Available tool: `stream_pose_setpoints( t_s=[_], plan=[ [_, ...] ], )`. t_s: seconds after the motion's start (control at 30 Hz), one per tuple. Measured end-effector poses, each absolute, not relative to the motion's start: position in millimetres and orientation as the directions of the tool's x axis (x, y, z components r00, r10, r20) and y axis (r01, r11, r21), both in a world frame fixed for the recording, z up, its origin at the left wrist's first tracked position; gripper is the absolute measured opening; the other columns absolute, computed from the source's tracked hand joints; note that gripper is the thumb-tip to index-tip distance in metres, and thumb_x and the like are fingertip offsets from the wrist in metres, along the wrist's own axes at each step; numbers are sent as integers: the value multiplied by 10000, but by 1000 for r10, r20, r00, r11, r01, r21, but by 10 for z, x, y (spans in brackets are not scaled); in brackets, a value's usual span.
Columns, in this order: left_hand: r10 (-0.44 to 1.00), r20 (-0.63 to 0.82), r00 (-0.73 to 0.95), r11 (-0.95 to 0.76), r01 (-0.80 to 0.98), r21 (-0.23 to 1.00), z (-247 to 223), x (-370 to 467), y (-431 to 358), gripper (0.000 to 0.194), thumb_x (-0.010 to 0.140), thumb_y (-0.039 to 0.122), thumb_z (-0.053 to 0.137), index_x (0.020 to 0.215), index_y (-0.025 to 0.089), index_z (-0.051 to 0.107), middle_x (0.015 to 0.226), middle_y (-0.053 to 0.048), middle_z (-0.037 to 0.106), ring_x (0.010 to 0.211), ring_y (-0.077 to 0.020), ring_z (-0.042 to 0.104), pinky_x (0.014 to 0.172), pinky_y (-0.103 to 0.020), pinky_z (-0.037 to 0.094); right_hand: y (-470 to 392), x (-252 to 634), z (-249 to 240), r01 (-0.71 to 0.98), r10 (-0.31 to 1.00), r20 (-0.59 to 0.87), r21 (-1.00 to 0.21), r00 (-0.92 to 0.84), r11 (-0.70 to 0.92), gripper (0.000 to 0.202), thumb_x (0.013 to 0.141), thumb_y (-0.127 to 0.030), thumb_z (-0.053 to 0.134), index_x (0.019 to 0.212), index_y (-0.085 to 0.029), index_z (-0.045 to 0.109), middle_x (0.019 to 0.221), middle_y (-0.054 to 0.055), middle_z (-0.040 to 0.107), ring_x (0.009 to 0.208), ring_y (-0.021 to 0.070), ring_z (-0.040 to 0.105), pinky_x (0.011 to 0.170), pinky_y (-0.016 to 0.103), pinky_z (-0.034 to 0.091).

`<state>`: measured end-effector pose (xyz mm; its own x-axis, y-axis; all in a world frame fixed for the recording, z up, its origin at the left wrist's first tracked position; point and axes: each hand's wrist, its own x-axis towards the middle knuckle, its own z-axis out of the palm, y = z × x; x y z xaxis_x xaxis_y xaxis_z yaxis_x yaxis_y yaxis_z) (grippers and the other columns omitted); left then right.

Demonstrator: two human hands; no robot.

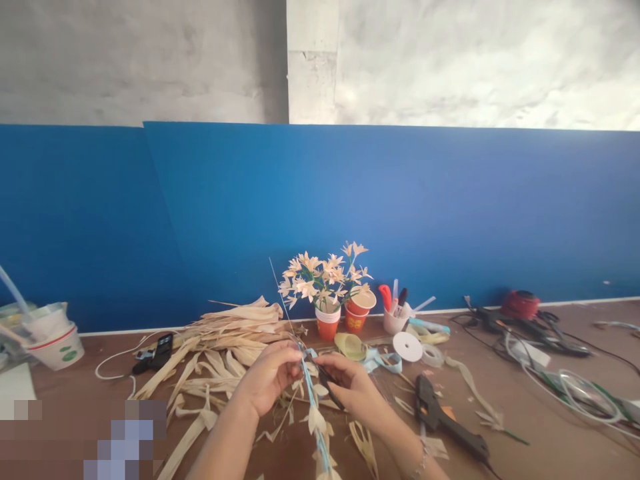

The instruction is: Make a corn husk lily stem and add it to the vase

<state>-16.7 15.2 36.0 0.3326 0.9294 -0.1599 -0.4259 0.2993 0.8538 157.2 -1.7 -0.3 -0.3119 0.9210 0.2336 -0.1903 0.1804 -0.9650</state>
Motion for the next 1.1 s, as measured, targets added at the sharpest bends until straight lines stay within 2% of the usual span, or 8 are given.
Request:
stream_pose_setpoints(
  t_s=[0.1, 0.37, 0.6, 0.77, 0.87, 0.97, 1.03, 1.1],
  plan=[
    [925, -166, 342, 309, -419, 854, 359, -173, 152, 127, 584, 152, 708, 626, 133, 590, 529, 30, 555, 476, -60, 487, 529, -186, 429, -12, 1573, -14, -201, 923, 245, -961, -295, 190, 320, 649, -337, 756, 938, -216, 687, 954, 60, 658, 945, 219, 614, 906, 385, 442],
    [930, -171, 325, 307, -433, 847, 364, -174, 152, 143, 584, 136, 720, 647, 130, 592, 591, 16, 596, 499, -57, 523, 552, -179, 452, -13, 1574, 19, -244, 932, 173, -965, -318, 96, 337, 609, -330, 784, 915, -226, 689, 910, 37, 679, 872, 183, 625, 808, 314, 481],
    [932, -159, 324, 297, -437, 849, 392, -139, 131, 177, 565, 154, 742, 639, 127, 584, 586, 33, 578, 445, -25, 458, 490, -151, 401, -18, 1579, 20, -246, 936, 138, -968, -323, 57, 349, 601, -325, 789, 912, -213, 677, 862, 22, 674, 781, 151, 618, 722, 267, 483],
    [928, -162, 334, 304, -434, 848, 374, -127, 139, 183, 575, 174, 740, 632, 128, 572, 548, 52, 537, 412, -6, 385, 471, -146, 374, -42, 1591, 99, -177, 947, 113, -982, -302, 61, 341, 611, -335, 776, 906, -202, 666, 813, 15, 661, 722, 138, 599, 673, 256, 477],
    [927, -183, 326, 316, -421, 851, 369, -116, 139, 203, 566, 184, 748, 639, 136, 564, 541, 57, 525, 422, -12, 401, 487, -149, 390, -48, 1623, 158, -160, 943, 129, -984, -308, 82, 361, 626, -340, 755, 941, -204, 645, 778, 4, 634, 702, 141, 586, 669, 271, 475],
    [935, -218, 281, 319, -392, 863, 374, -122, 142, 230, 546, 188, 750, 667, 148, 559, 633, 36, 578, 472, -34, 477, 529, -174, 431, -22, 1722, 157, -54, 958, 115, -993, -263, 104, 391, 629, -278, 733, 990, -205, 602, 768, -11, 597, 708, 142, 570, 657, 263, 460],
    [940, -251, 231, 317, -322, 892, 378, -138, 147, 244, 548, 199, 737, 729, 156, 579, 677, 30, 588, 494, -52, 514, 501, -175, 416, 1, 1816, 118, 113, 976, 97, -986, -193, 120, 358, 635, -225, 700, 972, -196, 582, 730, -25, 568, 682, 134, 546, 610, 240, 430],
    [949, -270, 164, 301, -211, 930, 378, -153, 151, 266, 562, 215, 715, 795, 164, 596, 685, 29, 579, 484, -62, 519, 413, -155, 324, 8, 1896, 66, 339, 988, 74, -933, -138, 117, 280, 641, -180, 653, 911, -184, 582, 679, -33, 549, 644, 128, 519, 569, 226, 391]
  ],
)
